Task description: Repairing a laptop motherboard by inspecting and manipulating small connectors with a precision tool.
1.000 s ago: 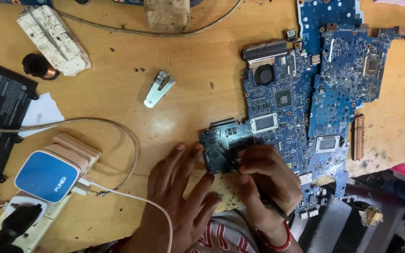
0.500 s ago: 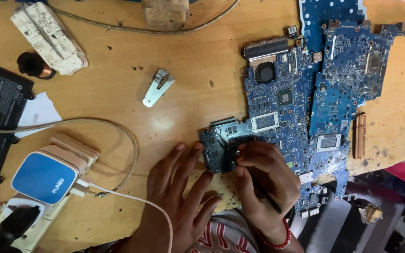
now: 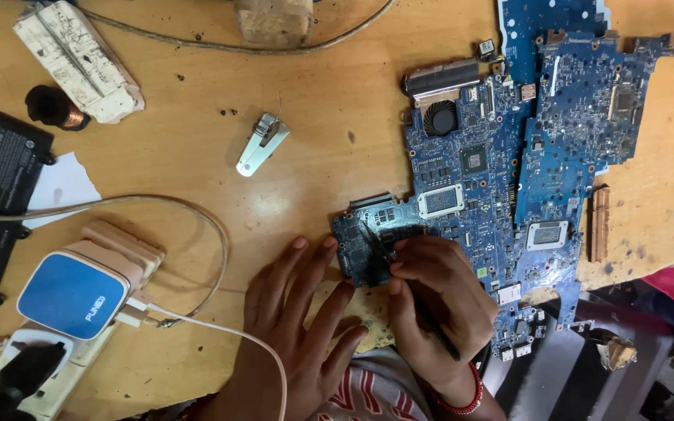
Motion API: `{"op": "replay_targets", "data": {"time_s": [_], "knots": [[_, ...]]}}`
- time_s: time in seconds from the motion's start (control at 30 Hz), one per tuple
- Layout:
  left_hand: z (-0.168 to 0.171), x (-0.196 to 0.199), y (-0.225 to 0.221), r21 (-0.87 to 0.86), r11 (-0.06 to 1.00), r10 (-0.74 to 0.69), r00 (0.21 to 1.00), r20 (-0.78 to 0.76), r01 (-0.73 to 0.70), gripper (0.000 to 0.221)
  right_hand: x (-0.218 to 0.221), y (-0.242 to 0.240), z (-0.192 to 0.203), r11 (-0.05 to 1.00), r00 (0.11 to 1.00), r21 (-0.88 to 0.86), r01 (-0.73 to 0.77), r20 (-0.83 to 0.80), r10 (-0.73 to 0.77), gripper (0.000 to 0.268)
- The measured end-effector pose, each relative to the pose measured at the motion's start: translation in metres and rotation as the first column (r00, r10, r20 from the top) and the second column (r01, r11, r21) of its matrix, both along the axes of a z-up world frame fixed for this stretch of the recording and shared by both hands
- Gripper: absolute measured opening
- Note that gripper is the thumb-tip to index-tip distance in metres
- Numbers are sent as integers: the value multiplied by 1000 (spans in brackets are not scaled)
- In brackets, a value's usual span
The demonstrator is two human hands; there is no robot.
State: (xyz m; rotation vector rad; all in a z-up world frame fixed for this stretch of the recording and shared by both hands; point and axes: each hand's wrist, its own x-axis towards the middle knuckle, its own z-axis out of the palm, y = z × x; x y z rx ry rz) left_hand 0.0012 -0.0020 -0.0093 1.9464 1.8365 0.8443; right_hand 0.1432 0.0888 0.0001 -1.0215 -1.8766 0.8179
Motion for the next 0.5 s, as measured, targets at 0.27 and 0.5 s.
{"op": "replay_targets", "data": {"time_s": [0.27, 0.5], "knots": [[-2, 0, -1, -14, 1000, -4, 1000, 4, 4, 33, 0, -1, -1, 1000, 1000, -13, 14, -12, -14, 16], [0, 0, 0, 5, 1000, 0, 1000, 1, 0, 34, 0, -2, -1, 1000, 1000, -8, 13, 4, -13, 15]]}}
